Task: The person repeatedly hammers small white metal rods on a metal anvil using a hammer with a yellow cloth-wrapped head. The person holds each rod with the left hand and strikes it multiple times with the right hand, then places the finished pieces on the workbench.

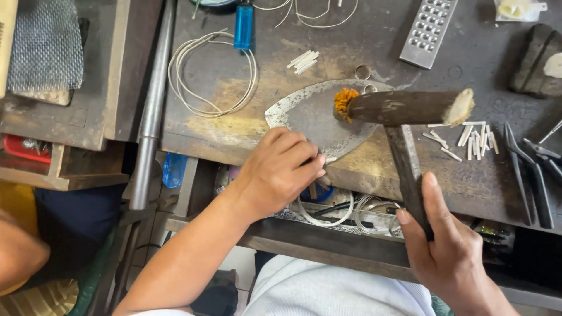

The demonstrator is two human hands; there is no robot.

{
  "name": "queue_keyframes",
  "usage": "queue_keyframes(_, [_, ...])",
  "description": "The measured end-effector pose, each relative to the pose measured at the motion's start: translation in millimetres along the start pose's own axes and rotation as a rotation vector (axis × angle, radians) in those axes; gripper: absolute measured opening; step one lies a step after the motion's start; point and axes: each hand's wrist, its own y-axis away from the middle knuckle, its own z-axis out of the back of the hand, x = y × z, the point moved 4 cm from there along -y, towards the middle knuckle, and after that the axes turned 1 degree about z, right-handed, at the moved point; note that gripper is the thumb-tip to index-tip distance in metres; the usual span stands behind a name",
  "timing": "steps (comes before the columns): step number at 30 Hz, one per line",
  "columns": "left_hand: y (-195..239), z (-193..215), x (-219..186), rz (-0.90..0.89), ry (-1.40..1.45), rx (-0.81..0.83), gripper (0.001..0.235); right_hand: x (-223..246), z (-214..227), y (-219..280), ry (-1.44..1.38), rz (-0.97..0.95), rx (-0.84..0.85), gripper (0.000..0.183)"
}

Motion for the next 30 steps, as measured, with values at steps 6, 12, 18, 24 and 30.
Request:
queue_keyframes(6, [8, -10, 15, 0.308, 0.056, -0.13, 0.01, 2, 0, -3, -0.025, 0.009, 0.012, 0.054])
queue_keyframes(12, [3, -16, 21, 0.436, -0.044, -0.206, 0.007, 1, -3, -8, -0.08, 0.037, 0.029, 0.056])
queue_keyframes(18, [2, -7, 17, 0.339, 0.022, -0.159, 0.008, -1, -3, -6, -0.134, -0.021, 0.054, 0.057])
queue_keyframes(24, [2, -6, 16, 0.375, 0.038, -0.178, 0.011, 6, -4, -10, -0.176, 0.009, 0.105, 0.057])
queue_keyframes(30, [8, 2, 23, 0.584, 0.11, -0.385, 0.009, 10, -5, -14, -0.162, 0.032, 0.193, 0.058])
